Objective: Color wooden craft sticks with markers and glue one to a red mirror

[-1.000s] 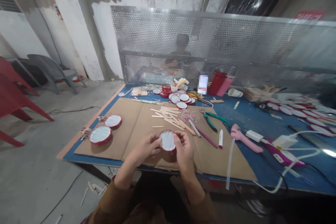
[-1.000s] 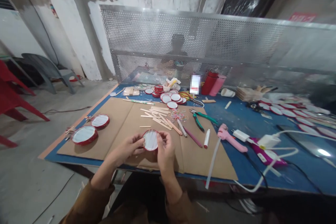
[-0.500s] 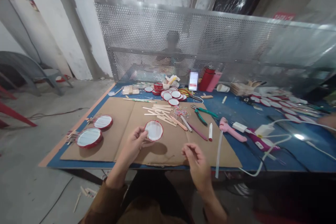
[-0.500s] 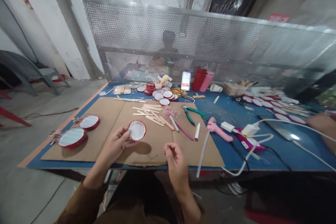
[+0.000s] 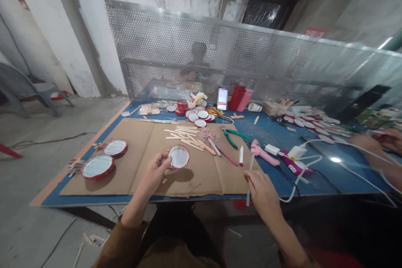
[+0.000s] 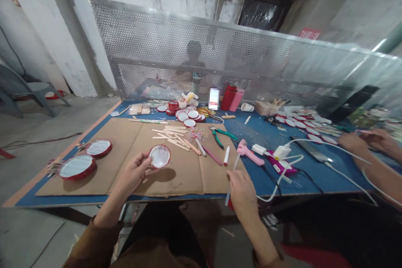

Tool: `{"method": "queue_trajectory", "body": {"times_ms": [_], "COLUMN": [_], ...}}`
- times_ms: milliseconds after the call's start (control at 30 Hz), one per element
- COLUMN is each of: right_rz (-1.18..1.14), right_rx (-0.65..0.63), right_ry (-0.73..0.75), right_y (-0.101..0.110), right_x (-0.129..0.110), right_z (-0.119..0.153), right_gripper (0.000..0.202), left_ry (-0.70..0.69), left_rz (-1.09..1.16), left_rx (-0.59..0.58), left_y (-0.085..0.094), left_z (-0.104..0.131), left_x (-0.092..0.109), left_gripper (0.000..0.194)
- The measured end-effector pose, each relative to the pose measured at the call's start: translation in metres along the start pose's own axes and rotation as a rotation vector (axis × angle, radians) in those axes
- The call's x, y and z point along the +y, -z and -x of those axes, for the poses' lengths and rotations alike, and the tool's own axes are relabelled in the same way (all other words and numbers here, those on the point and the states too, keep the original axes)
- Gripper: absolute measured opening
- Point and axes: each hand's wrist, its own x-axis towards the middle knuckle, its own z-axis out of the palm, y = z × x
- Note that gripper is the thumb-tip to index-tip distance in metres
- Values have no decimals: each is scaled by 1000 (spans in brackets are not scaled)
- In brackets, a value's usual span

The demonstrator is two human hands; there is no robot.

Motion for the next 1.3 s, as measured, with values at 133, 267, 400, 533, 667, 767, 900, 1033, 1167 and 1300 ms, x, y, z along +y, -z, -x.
{"method": "queue_trajectory", "body": {"times_ms": [133,267,400,533,667,767,900,1033,1167,1300], "right_rz": [-32,-173,-245,-265,-273,-272,-250,-187,-127,-107], "right_rx": [107,191,241,281,289,276,268,285,319,330], "right_ry": [-26,-99,-207,-260,-286,-279,-223,-168,-100,-67], "right_y": [-22,-34,-35,-33,-32,-33,-34,-34,-27,-23], "right_x": [-4,-13,-21,-28,-31,-29,-23,-20,-23,-25], "right_z": [-5,-3,2,4,4,6,8,7,1,-2], "right_gripper": [25,26,27,25,26,25,24,24,24,24], "left_ry": [-10,-8,-12,5,8,9,15,-2,-2,12], "left_rz": [3,-13,-19,-27,-21,-43,-42,-15,-1,-6], "left_rx": [-9,2,23,36,48,62,31,30,6,-6], "left_y": [1,1,0,-1,-1,-2,-3,-4,-3,-4], "left_z": [0,1,2,2,1,2,3,3,3,3], "left_x": [-1,0,2,5,5,6,7,6,3,2], "left_gripper": [41,42,44,44,45,45,47,48,48,50]}}
